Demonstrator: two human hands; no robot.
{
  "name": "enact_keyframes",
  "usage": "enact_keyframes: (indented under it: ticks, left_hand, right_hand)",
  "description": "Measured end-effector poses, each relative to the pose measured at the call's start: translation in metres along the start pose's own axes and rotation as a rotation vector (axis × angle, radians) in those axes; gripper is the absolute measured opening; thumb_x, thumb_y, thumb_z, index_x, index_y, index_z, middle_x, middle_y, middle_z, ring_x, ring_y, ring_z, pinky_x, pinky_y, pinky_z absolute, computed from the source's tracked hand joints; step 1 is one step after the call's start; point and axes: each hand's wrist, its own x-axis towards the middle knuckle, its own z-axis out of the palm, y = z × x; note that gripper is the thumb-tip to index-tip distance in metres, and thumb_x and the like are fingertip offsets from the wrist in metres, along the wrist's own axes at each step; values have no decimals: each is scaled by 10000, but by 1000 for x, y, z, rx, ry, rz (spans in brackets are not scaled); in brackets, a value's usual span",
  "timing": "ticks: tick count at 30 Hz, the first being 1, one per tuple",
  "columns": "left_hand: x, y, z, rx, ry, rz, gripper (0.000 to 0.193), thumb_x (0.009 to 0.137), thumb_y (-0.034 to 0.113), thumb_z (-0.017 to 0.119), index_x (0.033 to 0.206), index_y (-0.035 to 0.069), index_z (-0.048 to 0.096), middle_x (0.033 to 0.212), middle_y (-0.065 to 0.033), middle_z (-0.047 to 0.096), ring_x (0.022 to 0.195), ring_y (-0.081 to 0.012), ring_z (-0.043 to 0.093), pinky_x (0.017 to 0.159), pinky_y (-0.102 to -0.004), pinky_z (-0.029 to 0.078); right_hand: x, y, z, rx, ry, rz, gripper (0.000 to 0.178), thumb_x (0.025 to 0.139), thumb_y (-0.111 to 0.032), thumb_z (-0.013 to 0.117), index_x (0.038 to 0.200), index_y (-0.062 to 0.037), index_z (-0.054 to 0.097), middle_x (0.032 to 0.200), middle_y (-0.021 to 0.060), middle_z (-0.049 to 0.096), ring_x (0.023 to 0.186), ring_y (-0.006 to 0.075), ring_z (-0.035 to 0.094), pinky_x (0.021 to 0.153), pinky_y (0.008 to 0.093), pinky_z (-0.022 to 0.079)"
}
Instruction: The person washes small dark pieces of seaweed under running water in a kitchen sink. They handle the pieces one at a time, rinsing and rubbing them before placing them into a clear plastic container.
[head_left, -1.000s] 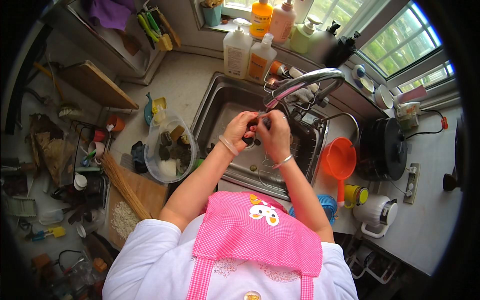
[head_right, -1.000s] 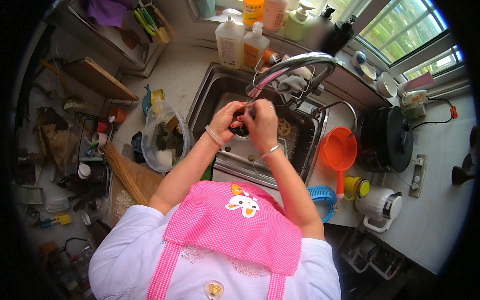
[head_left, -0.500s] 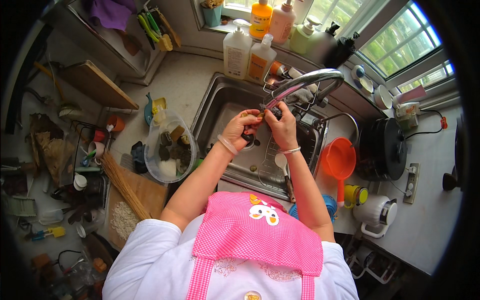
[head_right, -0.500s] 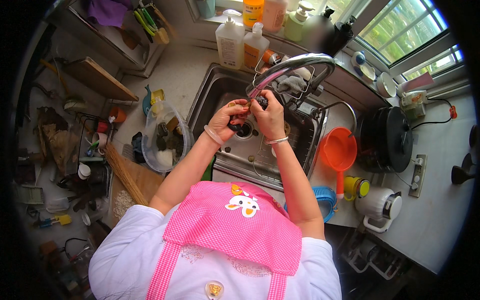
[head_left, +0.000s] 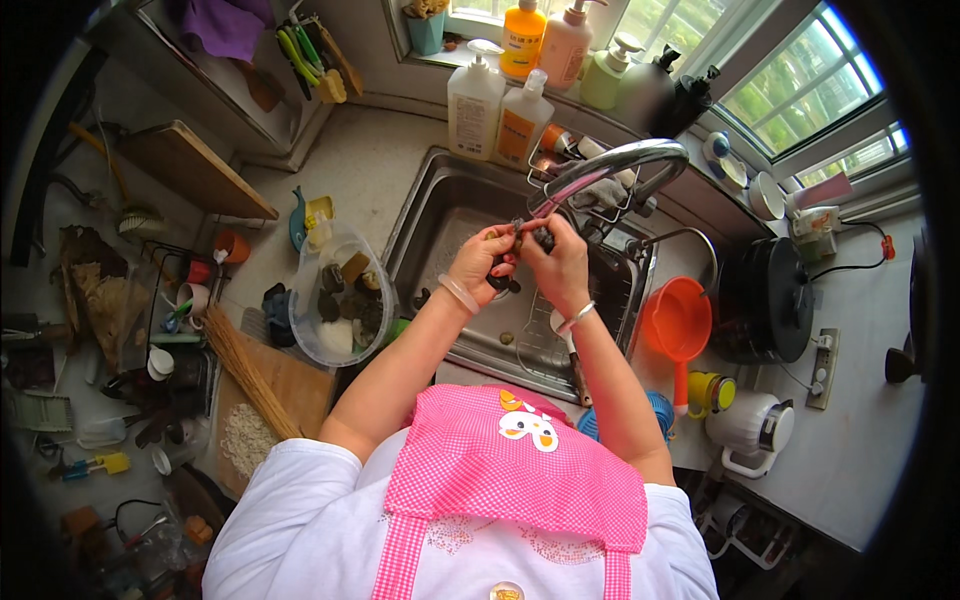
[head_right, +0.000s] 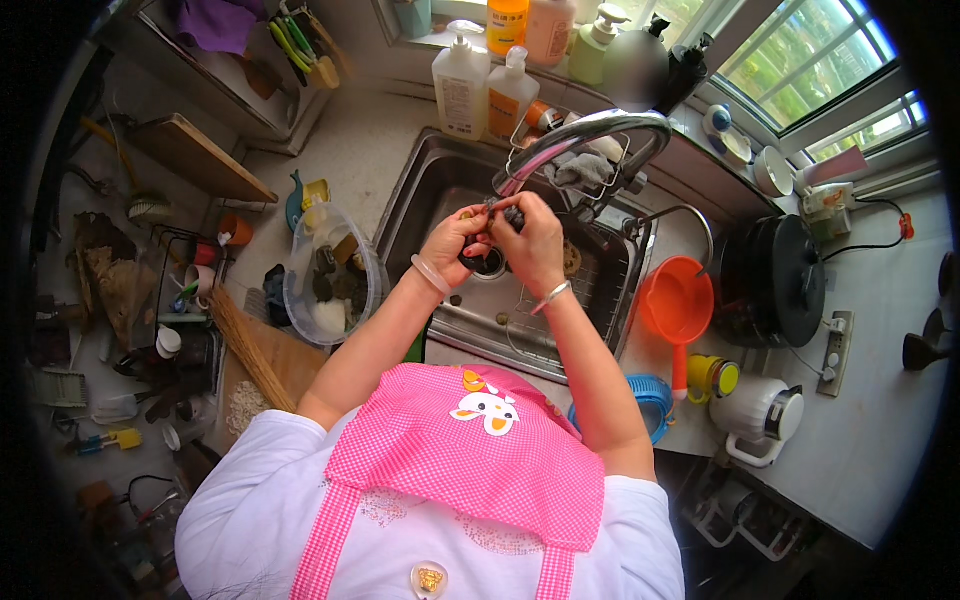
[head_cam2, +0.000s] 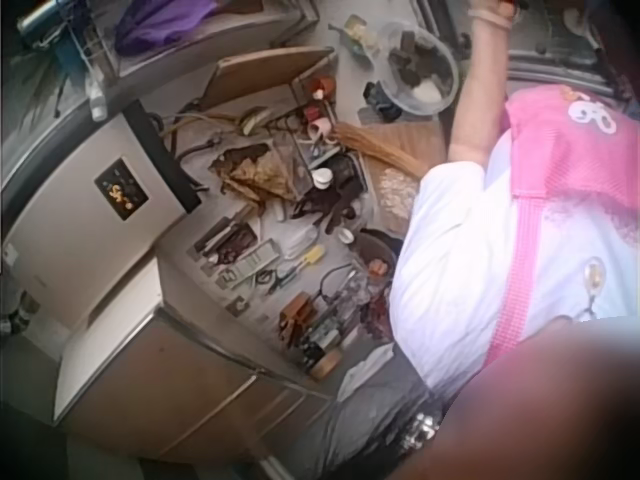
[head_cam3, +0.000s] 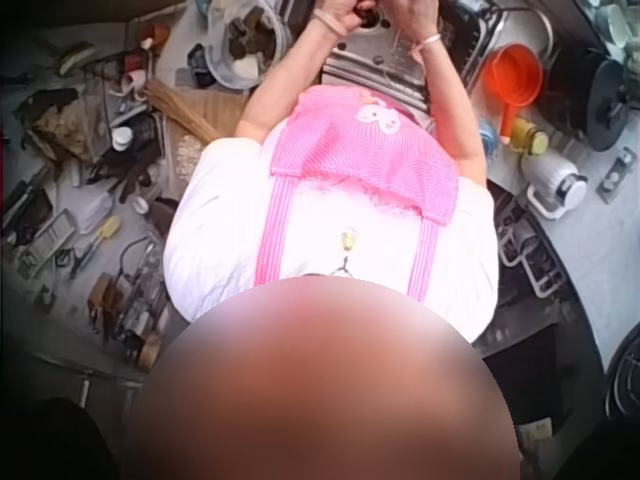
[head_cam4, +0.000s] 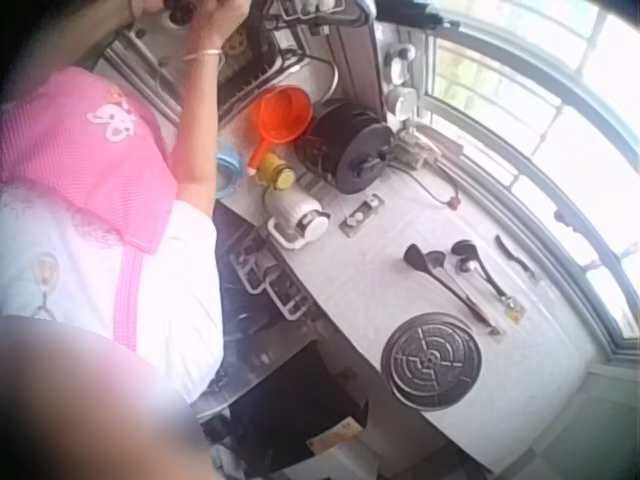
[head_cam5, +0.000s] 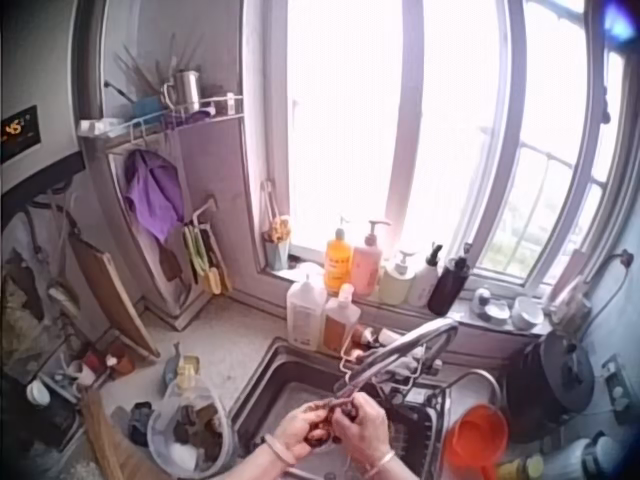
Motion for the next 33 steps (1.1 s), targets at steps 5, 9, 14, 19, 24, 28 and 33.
enact_keyframes:
  ticks: [5, 9, 14, 19, 24, 28, 33]
  left_hand:
    - [8, 1, 5, -88, 36, 93, 126, 917, 61, 586, 1033, 21, 555, 854, -57, 576, 638, -88, 485, 447, -174, 347]
    - [18, 8, 1, -62, 64, 109, 80, 927, 60, 570, 1000, 31, 580, 873, -45, 622, 603, -64, 489, 447, -147, 359]
    - [15, 10, 11, -95, 147, 78, 81, 901, 65, 610, 969, 46, 570, 853, -50, 612, 583, -72, 480, 419, -164, 338]
    - [13, 13, 10, -92, 239, 150, 220, 832, 14, 666, 858, 68, 454, 801, -99, 585, 596, -131, 497, 418, -202, 351]
    - [9, -2, 19, -176, 178, 56, 152, 866, 2, 617, 872, 73, 482, 824, -106, 586, 595, -139, 499, 418, -206, 343]
    - [16, 13, 5, -239, 48, 56, 169, 912, 25, 540, 1079, 49, 557, 862, -103, 592, 610, -137, 497, 448, -190, 359]
    - [7, 8, 14, -174, -27, -72, 174, 957, 90, 504, 1117, 40, 553, 913, -70, 583, 672, -100, 477, 458, -170, 365]
  right_hand:
    - [4, -12, -1, 177, -52, 118, 115, 780, -85, 662, 844, -4, 612, 848, 154, 636, 763, 301, 645, 687, 338, 497]
    - [-1, -8, 6, 18, 44, -63, 118, 779, -83, 659, 832, -3, 591, 796, 157, 609, 717, 320, 618, 651, 362, 484]
    - [11, 2, 8, -43, 134, -82, 121, 765, -77, 669, 838, -32, 584, 790, 140, 586, 739, 324, 595, 656, 398, 472]
    - [-5, -5, 13, -172, 27, -240, 151, 736, -73, 677, 840, -46, 571, 786, 126, 564, 788, 320, 571, 688, 412, 466]
    - [14, 9, 3, -133, 135, -59, 155, 761, -98, 681, 813, -23, 556, 805, 144, 578, 756, 338, 591, 663, 410, 469]
    - [-2, -5, 8, -62, 134, -138, 154, 777, -94, 679, 847, -18, 564, 798, 144, 583, 761, 334, 601, 676, 390, 476]
    - [6, 6, 4, -20, 138, 120, 153, 787, -113, 680, 838, -18, 570, 824, 146, 608, 773, 328, 611, 678, 375, 481]
